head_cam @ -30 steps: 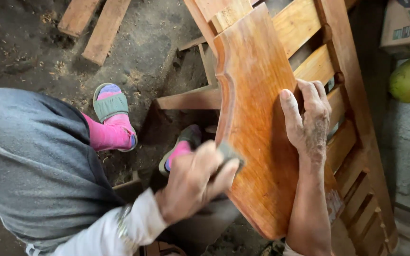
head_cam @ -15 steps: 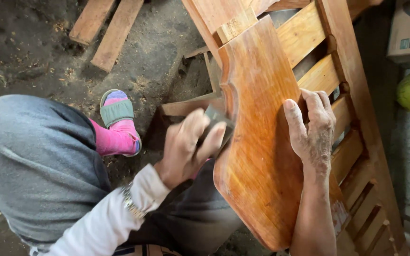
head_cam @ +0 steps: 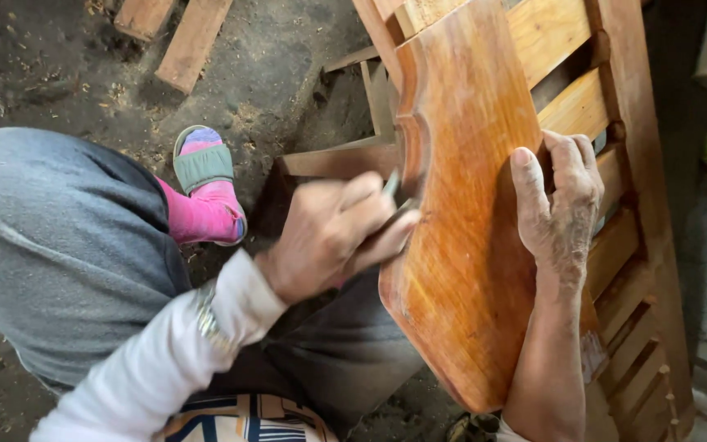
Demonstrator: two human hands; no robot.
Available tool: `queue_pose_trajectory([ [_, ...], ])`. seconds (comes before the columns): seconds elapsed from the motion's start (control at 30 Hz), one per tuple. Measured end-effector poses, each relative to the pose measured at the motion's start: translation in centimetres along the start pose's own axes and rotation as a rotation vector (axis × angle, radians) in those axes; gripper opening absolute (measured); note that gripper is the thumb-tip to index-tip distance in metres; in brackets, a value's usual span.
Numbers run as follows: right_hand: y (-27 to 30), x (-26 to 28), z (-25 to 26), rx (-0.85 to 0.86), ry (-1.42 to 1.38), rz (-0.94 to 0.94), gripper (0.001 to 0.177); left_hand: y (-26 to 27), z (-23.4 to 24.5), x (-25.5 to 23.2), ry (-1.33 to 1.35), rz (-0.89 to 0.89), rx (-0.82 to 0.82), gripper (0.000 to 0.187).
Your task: The person sits on the ground and sands a curved wooden piece using a sanding block. They hold the wood with one hand and rub the sanding block across the surface and edges, flipping the piece to work on different sides.
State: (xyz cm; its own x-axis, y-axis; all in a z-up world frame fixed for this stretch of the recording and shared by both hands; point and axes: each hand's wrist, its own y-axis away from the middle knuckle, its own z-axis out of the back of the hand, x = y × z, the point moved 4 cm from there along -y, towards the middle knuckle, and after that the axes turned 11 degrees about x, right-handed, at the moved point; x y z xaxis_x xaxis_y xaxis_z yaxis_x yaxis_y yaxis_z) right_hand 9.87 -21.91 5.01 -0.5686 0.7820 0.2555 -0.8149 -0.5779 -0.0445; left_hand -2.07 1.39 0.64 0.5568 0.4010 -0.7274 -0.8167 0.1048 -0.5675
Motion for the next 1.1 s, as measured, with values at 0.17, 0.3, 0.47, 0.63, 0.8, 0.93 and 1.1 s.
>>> queue_pose_trajectory([
  [0.17,0.1,-0.2,-0.1,0.016,0.034,0.036,0.048,-1.0,-1.0,2.1,-0.027,0.024,-0.041,0.024],
  [0.3,-0.1,0.0,0.1,0.004,0.063,0.062,0.052,-6.3,-0.5,4.0,-0.194,0.050,-0.155,0.029],
  [0.47,0.0,0.1,0.1,0.024,0.058,0.058,0.050,-4.3,-0.3,3.3,-0.130,0.090,-0.081,0.031],
  [0.63,-0.3,0.3,0.0,0.026,0.020,0.039,0.047,-0.3,-1.1,2.0,0.054,0.142,0.030,0.033],
  [0.8,-0.2,0.0,0.2,0.022,0.076,0.070,0.055,-2.8,-1.2,3.2,-0.210,0.019,-0.037,0.026],
  [0.93,-0.2,-0.6,0.0,-0.010,0.059,0.056,0.059,-3.6,-0.4,3.7,-0.368,0.104,-0.081,0.030],
  [1.1,-0.4,-0.1,0.2,0.004,0.045,0.079,0.059,-5.6,-0.5,4.0,-0.171,0.040,-0.035,0.034],
])
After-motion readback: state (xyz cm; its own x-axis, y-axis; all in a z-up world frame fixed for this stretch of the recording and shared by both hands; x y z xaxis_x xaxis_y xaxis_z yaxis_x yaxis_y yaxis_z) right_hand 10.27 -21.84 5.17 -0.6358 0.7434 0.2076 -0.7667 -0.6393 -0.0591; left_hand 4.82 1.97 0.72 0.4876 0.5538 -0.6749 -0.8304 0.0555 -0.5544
